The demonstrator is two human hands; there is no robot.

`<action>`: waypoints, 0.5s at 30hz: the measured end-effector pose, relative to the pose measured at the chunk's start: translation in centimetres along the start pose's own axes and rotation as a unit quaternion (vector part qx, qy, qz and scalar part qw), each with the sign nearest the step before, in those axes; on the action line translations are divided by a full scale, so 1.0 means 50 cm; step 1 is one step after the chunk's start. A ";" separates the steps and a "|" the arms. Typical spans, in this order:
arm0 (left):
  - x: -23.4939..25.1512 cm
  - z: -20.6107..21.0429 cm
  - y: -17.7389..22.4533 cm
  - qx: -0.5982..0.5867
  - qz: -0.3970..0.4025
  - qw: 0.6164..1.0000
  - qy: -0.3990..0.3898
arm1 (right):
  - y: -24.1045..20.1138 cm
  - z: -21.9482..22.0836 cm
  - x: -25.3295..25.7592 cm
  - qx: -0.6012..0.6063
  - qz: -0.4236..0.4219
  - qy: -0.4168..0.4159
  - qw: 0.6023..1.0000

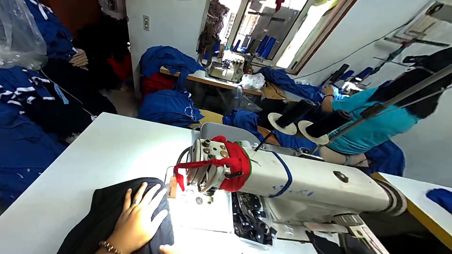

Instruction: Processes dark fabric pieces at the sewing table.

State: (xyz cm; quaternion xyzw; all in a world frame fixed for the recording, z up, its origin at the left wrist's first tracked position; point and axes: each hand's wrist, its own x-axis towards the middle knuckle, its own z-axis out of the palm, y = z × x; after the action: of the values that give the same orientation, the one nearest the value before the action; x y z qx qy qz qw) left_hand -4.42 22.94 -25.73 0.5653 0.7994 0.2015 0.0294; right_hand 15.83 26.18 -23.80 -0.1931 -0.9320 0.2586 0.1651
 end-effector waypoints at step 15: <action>0.118 -0.039 0.007 0.027 0.079 0.964 -0.252 | 0.043 0.009 0.040 -0.133 0.077 0.051 0.987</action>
State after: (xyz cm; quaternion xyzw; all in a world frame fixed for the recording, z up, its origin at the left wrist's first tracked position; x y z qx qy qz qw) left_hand -6.78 27.86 -22.76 0.6599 0.7238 0.0330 0.1989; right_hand 14.48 28.59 -24.95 -0.2975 -0.9306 0.1343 0.1654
